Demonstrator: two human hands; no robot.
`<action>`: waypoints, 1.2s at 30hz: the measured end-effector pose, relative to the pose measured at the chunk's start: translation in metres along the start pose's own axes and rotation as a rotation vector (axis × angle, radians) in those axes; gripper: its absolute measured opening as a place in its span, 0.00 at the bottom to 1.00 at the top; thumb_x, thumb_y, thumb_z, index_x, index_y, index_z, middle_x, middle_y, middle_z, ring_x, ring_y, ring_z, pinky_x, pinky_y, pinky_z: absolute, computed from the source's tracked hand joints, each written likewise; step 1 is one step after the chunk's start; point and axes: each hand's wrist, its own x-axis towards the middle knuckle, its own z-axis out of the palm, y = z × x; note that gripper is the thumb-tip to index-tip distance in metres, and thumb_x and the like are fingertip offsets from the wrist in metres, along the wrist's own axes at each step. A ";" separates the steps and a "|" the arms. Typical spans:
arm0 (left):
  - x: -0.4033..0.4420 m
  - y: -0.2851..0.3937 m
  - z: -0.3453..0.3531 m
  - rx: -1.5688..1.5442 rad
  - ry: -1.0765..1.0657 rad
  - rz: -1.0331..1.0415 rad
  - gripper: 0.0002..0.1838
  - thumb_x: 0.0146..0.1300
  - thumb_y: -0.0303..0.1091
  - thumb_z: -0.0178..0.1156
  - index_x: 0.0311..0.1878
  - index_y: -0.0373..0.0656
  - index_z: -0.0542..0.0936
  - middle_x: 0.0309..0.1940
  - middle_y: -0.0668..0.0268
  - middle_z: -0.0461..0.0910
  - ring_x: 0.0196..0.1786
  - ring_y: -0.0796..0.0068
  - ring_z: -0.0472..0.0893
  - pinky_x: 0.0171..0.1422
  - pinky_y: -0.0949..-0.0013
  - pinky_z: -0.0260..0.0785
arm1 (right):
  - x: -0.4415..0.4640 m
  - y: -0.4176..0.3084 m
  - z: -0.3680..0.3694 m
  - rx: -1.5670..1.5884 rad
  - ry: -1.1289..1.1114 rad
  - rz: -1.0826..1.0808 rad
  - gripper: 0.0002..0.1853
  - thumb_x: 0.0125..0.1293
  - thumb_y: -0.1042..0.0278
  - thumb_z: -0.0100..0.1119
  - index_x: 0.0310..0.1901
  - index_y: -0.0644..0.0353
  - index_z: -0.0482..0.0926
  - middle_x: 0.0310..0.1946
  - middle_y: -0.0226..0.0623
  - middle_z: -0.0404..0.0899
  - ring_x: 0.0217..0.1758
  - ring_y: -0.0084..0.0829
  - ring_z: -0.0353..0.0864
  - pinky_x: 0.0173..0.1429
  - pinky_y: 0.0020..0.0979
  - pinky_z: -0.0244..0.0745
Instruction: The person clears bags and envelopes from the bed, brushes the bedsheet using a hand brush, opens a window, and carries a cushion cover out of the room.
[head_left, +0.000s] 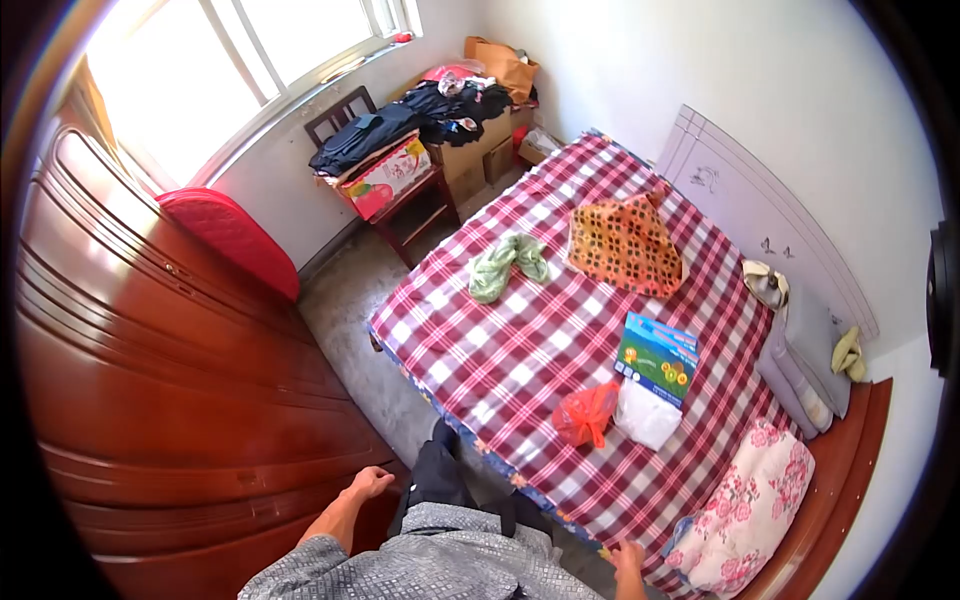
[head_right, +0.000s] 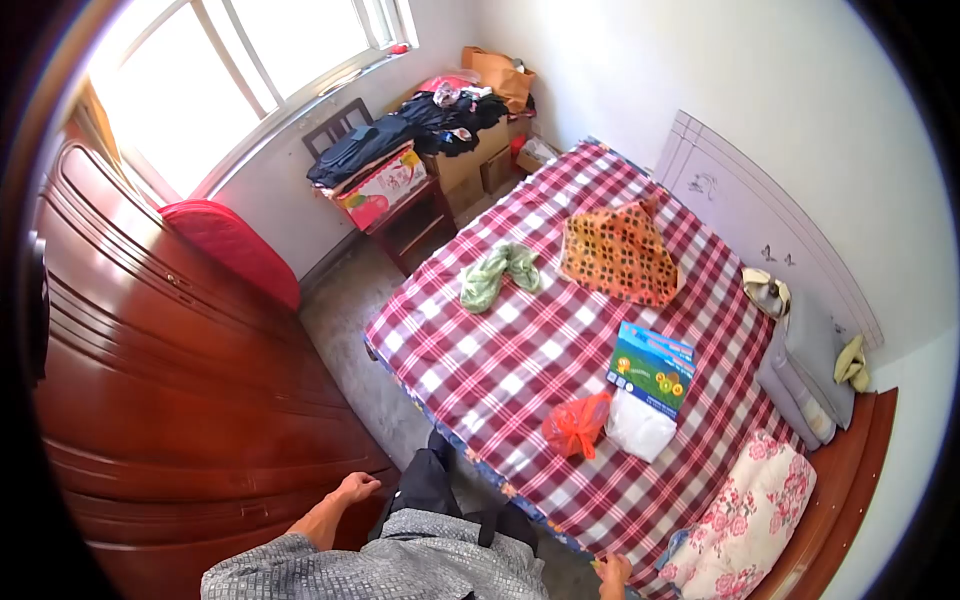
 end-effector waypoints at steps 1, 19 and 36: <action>0.013 -0.003 -0.013 -0.006 0.001 0.004 0.23 0.61 0.51 0.66 0.49 0.41 0.87 0.46 0.54 0.87 0.52 0.59 0.85 0.60 0.61 0.75 | -0.003 -0.003 0.012 -0.003 0.035 0.018 0.22 0.66 0.64 0.64 0.59 0.61 0.72 0.46 0.43 0.76 0.41 0.40 0.82 0.33 0.37 0.83; 0.243 -0.040 -0.357 -0.214 0.168 0.125 0.20 0.62 0.46 0.65 0.48 0.39 0.87 0.42 0.54 0.88 0.49 0.61 0.86 0.56 0.62 0.77 | -0.246 -0.127 0.435 -0.118 -0.409 -0.129 0.31 0.67 0.61 0.66 0.65 0.69 0.68 0.50 0.44 0.79 0.46 0.36 0.83 0.41 0.35 0.84; 0.384 -0.121 -0.503 -0.103 0.013 -0.052 0.21 0.63 0.49 0.66 0.49 0.41 0.87 0.45 0.53 0.87 0.52 0.60 0.85 0.59 0.61 0.75 | -0.257 -0.149 0.556 -0.078 -0.084 0.085 0.20 0.68 0.61 0.62 0.57 0.63 0.75 0.43 0.38 0.81 0.45 0.38 0.86 0.44 0.40 0.84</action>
